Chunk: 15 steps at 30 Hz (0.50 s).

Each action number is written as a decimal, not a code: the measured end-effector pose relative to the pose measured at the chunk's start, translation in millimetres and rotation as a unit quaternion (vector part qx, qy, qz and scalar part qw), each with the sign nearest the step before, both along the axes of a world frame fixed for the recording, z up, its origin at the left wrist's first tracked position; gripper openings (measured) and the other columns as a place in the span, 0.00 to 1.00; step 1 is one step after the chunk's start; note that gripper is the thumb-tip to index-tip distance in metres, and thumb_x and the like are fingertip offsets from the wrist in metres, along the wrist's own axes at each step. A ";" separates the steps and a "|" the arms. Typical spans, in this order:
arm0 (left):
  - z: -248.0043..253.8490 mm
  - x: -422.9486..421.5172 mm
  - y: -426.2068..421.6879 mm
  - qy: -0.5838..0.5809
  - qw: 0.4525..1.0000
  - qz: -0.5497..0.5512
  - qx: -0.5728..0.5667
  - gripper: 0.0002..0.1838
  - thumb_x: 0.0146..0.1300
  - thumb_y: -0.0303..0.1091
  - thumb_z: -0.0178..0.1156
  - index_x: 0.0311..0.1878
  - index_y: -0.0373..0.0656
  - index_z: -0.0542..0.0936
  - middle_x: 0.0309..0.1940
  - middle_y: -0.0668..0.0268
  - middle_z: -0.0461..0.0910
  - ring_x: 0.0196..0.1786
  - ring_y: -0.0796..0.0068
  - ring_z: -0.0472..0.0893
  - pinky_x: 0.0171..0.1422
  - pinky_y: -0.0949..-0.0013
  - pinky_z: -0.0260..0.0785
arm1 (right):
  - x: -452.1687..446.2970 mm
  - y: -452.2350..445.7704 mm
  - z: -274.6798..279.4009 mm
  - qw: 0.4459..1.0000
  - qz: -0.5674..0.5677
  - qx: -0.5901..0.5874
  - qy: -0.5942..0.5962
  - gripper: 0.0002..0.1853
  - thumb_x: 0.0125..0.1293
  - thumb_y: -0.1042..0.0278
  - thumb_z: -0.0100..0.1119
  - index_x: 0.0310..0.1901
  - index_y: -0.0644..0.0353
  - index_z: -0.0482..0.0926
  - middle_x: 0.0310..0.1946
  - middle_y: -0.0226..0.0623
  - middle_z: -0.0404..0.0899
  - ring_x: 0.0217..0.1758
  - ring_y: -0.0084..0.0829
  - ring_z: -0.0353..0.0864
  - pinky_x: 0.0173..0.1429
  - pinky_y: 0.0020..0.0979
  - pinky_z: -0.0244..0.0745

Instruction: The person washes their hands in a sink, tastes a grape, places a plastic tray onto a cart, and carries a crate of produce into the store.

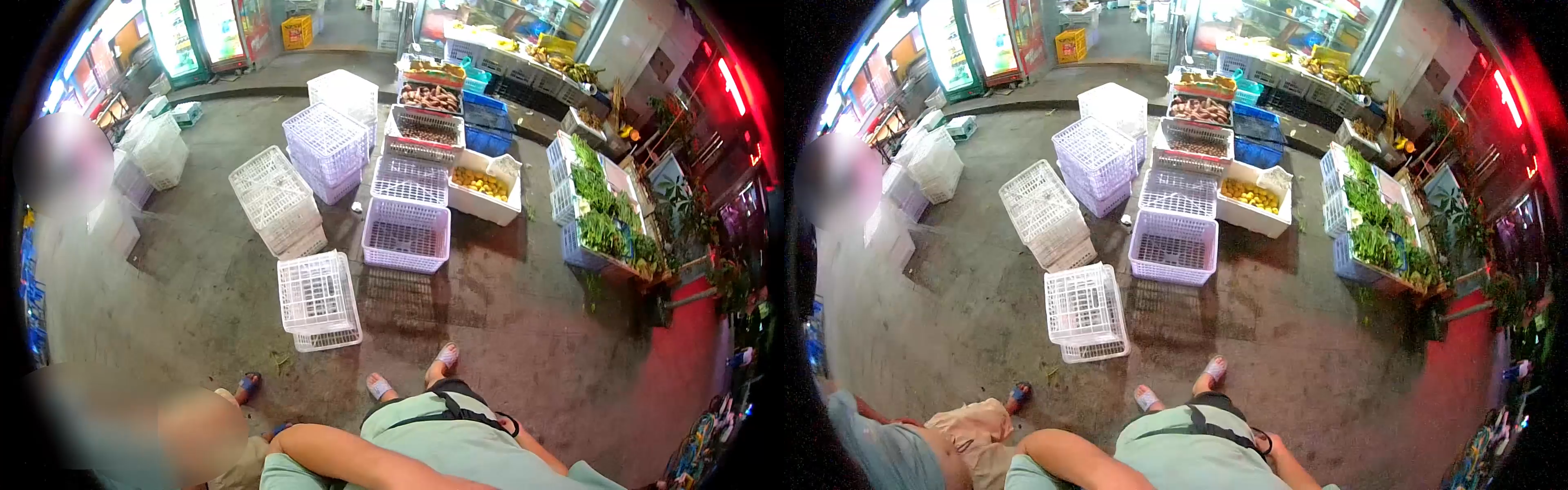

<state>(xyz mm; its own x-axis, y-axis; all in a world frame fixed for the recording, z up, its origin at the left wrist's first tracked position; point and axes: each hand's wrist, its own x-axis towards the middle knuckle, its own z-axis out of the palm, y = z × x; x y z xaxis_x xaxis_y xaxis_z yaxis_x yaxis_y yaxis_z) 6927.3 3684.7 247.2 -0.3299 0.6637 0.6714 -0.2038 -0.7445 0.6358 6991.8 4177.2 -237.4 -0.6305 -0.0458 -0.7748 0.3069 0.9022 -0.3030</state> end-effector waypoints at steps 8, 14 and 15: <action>-1.4 -14.6 29.6 -0.028 0.999 -0.028 -0.011 0.21 0.63 0.45 0.65 0.41 0.39 0.67 0.39 0.55 0.66 0.41 0.57 0.66 0.45 0.56 0.57 | -84.1 -58.0 12.4 0.979 -0.122 -0.156 0.038 0.15 0.66 0.62 0.61 0.46 0.65 0.81 0.33 0.34 0.83 0.32 0.23 0.79 0.38 0.28 0.77; -0.7 -27.9 52.0 -0.055 0.998 -0.008 -0.028 0.20 0.64 0.46 0.64 0.31 0.40 0.69 0.29 0.57 0.67 0.31 0.56 0.67 0.36 0.57 0.58 | -147.3 -61.5 -0.8 0.989 -0.043 -0.124 0.064 0.15 0.65 0.61 0.63 0.46 0.64 0.81 0.33 0.34 0.83 0.31 0.24 0.80 0.36 0.29 0.79; -1.2 -32.3 55.3 -0.057 0.998 -0.003 -0.031 0.20 0.64 0.46 0.64 0.29 0.40 0.69 0.27 0.57 0.67 0.29 0.56 0.67 0.34 0.57 0.58 | -155.7 -59.6 -9.7 0.989 -0.020 -0.121 0.079 0.15 0.64 0.61 0.63 0.46 0.64 0.81 0.34 0.34 0.83 0.32 0.24 0.81 0.36 0.29 0.78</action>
<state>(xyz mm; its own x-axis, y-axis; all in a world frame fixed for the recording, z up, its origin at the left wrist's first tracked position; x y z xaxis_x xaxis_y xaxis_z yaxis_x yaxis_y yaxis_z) 6895.0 3740.0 245.9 -0.3970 0.7054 0.5872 -0.2822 -0.7026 0.6533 6836.1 4117.6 -247.1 -0.7480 -0.1908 -0.6356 0.2726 0.7849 -0.5564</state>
